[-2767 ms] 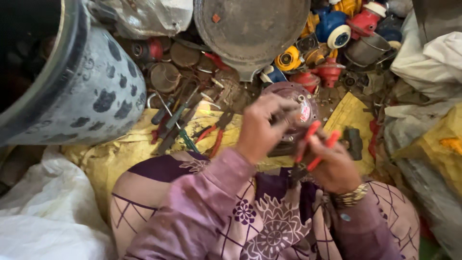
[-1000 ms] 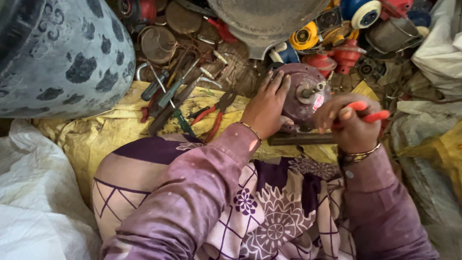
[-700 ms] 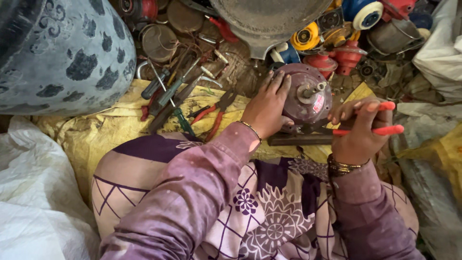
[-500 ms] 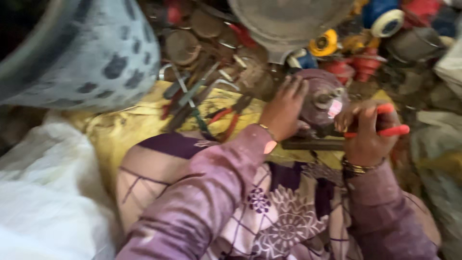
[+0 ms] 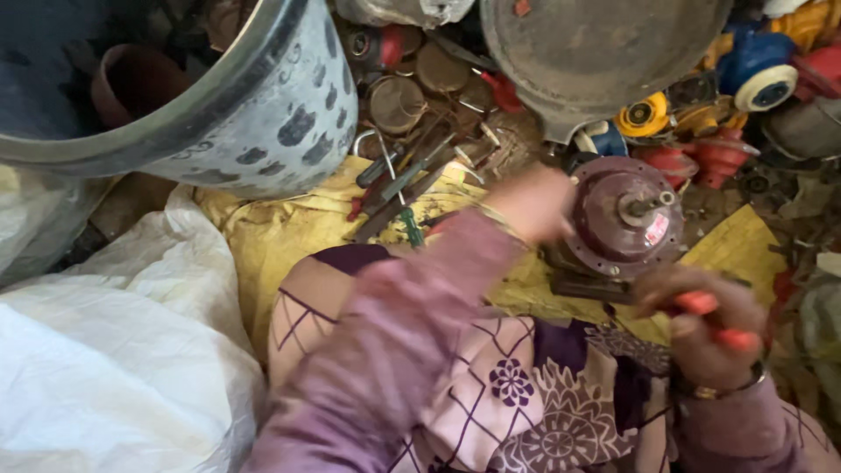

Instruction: The person sits on the floor and uses pliers, a hammer, and a screwdriver to disassemble and reassemble a reddish-brown metal part. They remove a white plastic insert, strike the part with a hammer, and then reinsert the plastic piece.

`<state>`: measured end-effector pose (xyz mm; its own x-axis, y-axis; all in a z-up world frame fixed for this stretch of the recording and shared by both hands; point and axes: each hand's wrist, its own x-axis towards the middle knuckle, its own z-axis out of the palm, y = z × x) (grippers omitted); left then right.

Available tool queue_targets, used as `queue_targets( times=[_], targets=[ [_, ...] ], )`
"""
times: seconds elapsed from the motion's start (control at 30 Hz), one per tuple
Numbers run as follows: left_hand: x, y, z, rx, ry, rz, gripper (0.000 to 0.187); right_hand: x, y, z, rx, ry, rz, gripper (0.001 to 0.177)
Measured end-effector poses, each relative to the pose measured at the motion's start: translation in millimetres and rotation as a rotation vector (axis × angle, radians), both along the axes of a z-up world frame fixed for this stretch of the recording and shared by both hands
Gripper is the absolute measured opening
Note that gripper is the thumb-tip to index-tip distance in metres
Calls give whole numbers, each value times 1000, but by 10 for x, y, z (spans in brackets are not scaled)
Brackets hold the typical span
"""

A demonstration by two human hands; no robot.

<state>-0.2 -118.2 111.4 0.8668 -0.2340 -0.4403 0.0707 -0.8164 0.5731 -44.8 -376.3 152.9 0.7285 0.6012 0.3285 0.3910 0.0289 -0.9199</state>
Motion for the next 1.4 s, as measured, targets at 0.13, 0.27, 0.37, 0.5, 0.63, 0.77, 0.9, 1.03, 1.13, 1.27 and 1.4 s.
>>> queue_targets(
  times=[0.13,0.27,0.37,0.5,0.63,0.77,0.9,1.03,1.13,1.27,1.4],
  targets=[
    [-106,1044,443,100,-343,470,35,-86,227,-2,-339,-211,226,33],
    [-406,1450,644,143,-534,654,37,-205,600,-179,-417,-144,529,33],
    [-365,1411,648,78,-519,673,37,-286,703,-236,-426,-336,671,36],
    [-376,1505,595,103,-572,747,32,-280,882,-288,-319,-746,420,35],
    [-377,1594,507,227,-400,774,37,-206,962,-391,-672,-784,107,57],
    [-240,1535,138,291,-139,750,34,-211,817,-492,-673,-448,233,50],
    [39,1405,-445,406,-24,683,42,-196,729,-541,-573,-422,229,44],
    [164,1345,-1034,418,13,613,22,-185,744,-619,-631,-235,316,34],
    [183,1417,-1286,420,-7,624,24,-198,736,-680,-623,-209,390,35],
    [180,1494,-1371,431,56,582,26,-179,706,-713,-653,-164,408,32],
    [162,1490,-1302,443,42,531,28,-164,731,-674,-645,-203,366,32]
  ],
)
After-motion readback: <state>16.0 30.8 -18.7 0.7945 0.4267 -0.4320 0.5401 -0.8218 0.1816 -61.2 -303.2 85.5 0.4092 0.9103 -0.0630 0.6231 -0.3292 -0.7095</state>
